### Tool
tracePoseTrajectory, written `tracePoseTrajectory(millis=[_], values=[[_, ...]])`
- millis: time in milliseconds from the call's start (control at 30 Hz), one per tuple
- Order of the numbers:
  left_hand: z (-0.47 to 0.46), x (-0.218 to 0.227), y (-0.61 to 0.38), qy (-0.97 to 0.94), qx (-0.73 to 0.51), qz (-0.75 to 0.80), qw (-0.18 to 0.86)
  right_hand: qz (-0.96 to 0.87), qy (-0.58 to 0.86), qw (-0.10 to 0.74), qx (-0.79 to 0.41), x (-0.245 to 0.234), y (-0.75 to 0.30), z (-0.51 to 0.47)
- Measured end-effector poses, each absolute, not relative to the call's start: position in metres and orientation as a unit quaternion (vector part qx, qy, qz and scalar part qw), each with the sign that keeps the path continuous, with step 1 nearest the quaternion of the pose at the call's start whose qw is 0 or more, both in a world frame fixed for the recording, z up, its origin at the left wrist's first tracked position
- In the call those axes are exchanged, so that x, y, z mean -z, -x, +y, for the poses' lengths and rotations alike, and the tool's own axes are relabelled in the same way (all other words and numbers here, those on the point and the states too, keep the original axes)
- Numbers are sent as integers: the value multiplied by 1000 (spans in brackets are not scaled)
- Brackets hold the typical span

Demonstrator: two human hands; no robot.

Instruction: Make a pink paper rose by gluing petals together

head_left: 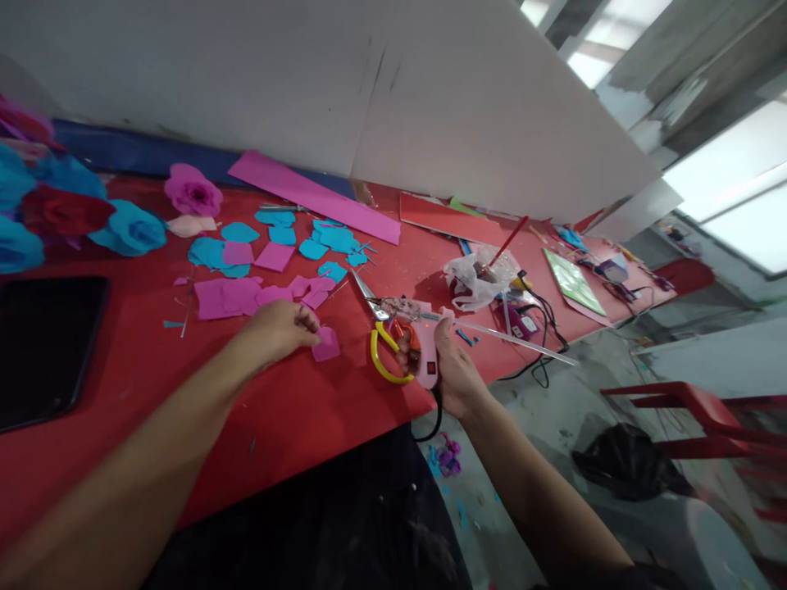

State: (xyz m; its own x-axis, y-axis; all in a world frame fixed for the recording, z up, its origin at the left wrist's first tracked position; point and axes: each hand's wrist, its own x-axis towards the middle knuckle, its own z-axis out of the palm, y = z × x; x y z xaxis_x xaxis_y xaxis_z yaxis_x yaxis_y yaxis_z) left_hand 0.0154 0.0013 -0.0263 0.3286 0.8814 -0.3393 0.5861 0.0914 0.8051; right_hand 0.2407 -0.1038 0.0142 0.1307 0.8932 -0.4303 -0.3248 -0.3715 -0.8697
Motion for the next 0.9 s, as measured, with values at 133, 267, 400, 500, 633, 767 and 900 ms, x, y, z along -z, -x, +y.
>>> tracePoseTrajectory(millis=[133, 267, 400, 500, 633, 767, 900], values=[[4, 34, -14, -664, -152, 546, 487, -300, 561, 491, -595, -13, -240, -105], [8, 43, -12, -671, -162, 534, 487, -323, 573, 476, -584, -11, -239, -106], [10, 45, -11, -678, -154, 535, 479, -313, 561, 482, -596, -11, -237, -106], [9, 43, -11, -678, -149, 539, 478, -297, 531, 505, -613, -12, -237, -106], [8, 38, -12, -674, -149, 540, 482, -292, 507, 522, -620, -11, -240, -104], [6, 36, -13, -682, -149, 540, 470, -301, 547, 519, -584, -6, -243, -105], [7, 39, -12, -682, -140, 543, 470, -333, 574, 514, -543, -1, -242, -108]])
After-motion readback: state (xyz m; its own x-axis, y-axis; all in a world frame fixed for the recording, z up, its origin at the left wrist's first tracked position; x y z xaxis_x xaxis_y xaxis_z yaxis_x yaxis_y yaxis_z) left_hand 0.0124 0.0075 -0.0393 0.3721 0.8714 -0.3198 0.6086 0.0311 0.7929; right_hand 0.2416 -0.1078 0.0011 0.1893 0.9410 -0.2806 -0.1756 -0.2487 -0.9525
